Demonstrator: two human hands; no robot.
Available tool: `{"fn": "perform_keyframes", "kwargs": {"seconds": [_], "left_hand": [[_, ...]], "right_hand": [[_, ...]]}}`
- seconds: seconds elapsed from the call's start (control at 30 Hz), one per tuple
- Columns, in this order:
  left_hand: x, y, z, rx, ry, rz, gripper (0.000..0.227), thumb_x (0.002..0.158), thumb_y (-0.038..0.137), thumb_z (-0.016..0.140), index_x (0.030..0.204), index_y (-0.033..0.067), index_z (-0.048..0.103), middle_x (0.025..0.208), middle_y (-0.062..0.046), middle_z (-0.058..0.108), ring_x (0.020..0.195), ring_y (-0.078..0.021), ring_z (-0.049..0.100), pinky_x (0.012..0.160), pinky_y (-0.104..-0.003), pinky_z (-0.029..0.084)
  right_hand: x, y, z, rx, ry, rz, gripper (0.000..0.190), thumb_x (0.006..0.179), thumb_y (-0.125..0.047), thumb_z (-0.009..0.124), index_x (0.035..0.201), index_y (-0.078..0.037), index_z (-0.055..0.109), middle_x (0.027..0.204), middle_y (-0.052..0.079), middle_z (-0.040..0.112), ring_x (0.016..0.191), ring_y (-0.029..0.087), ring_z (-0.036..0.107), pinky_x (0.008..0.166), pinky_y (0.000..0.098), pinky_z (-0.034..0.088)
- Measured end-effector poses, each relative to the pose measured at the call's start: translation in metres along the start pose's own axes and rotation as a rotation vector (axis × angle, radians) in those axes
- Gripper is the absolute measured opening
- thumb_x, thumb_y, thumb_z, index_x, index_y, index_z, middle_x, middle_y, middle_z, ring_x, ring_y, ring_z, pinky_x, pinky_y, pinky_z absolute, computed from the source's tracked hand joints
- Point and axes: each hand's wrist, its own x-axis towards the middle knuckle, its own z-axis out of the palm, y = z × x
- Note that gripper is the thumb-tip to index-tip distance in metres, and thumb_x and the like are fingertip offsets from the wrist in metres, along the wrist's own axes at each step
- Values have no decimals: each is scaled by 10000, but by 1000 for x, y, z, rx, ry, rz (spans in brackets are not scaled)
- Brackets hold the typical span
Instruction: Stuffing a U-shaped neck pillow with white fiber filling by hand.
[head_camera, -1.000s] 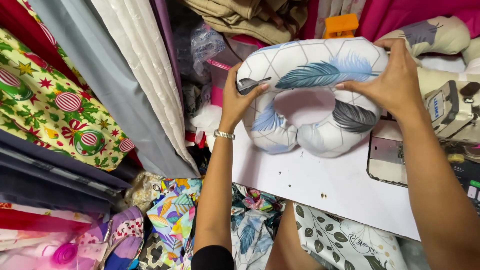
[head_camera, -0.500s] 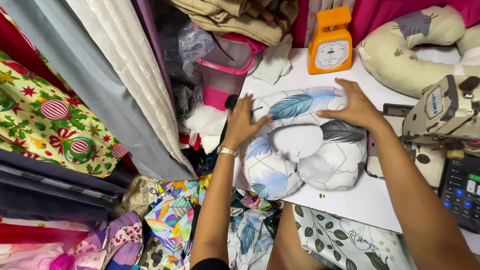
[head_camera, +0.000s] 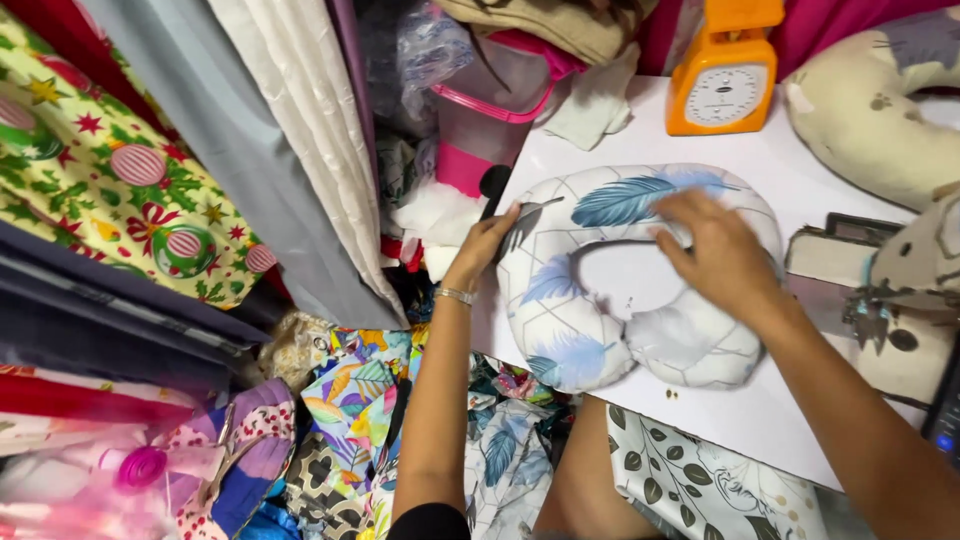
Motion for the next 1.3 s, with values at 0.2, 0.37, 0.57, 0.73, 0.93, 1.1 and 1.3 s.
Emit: {"fn": "perform_keyframes", "kwargs": {"seconds": [0.2, 0.37, 0.57, 0.73, 0.93, 1.1, 1.3], "left_hand": [[-7, -12, 27, -470, 87, -33, 293, 754, 103, 919, 975, -23, 773, 754, -139, 746, 621, -221, 757, 557, -307, 623], [-25, -13, 34, -661, 10, 1, 323, 791, 250, 911, 980, 73, 718, 804, -70, 679, 707, -187, 720, 620, -284, 597], [-63, 0, 52, -807, -134, -95, 639, 826, 302, 919, 1330, 51, 616, 1029, -100, 710, 938, -227, 736, 798, -386, 635], [-72, -5, 67, -724, -92, -35, 639, 721, 143, 966, 1250, -30, 652, 1011, -140, 730, 913, -212, 723, 771, -380, 641], [-74, -4, 79, -756, 17, -41, 520, 614, -20, 931, 1085, -68, 715, 918, -154, 757, 814, -206, 754, 729, -315, 636], [-54, -12, 95, -717, 137, 22, 507, 648, 17, 941, 1105, -56, 734, 954, -187, 758, 862, -223, 758, 745, -304, 630], [-50, -20, 95, -301, 392, 140, 366, 876, 320, 830, 658, 72, 672, 510, -4, 546, 504, -119, 506, 508, -262, 381]], "right_hand": [[0, -67, 17, 361, -277, 15, 224, 937, -142, 631, 1068, -75, 800, 1023, 186, 783, 1040, 413, 736, 884, 504, 594], [1, -70, 23, 439, -186, 121, 180, 897, -162, 708, 1047, -161, 808, 1016, 78, 782, 1015, 287, 756, 823, 393, 629], [5, -80, 18, 502, -193, 81, 247, 846, -128, 814, 1084, -64, 790, 993, 141, 753, 981, 314, 766, 837, 393, 633], [2, -68, 28, 445, -194, -35, 218, 872, -191, 803, 1084, -139, 817, 1018, 72, 773, 995, 269, 765, 890, 400, 605], [-5, -68, 37, 422, -151, -65, 179, 886, -194, 806, 1036, -100, 784, 916, 105, 735, 939, 311, 750, 883, 431, 580], [-10, -65, 40, 409, -67, -80, 186, 894, -197, 817, 1060, -125, 773, 921, 71, 722, 946, 277, 738, 892, 406, 562], [-9, -68, 42, 468, -32, -71, 186, 915, -162, 808, 1081, -98, 753, 966, 78, 727, 949, 259, 737, 892, 376, 568]]}}
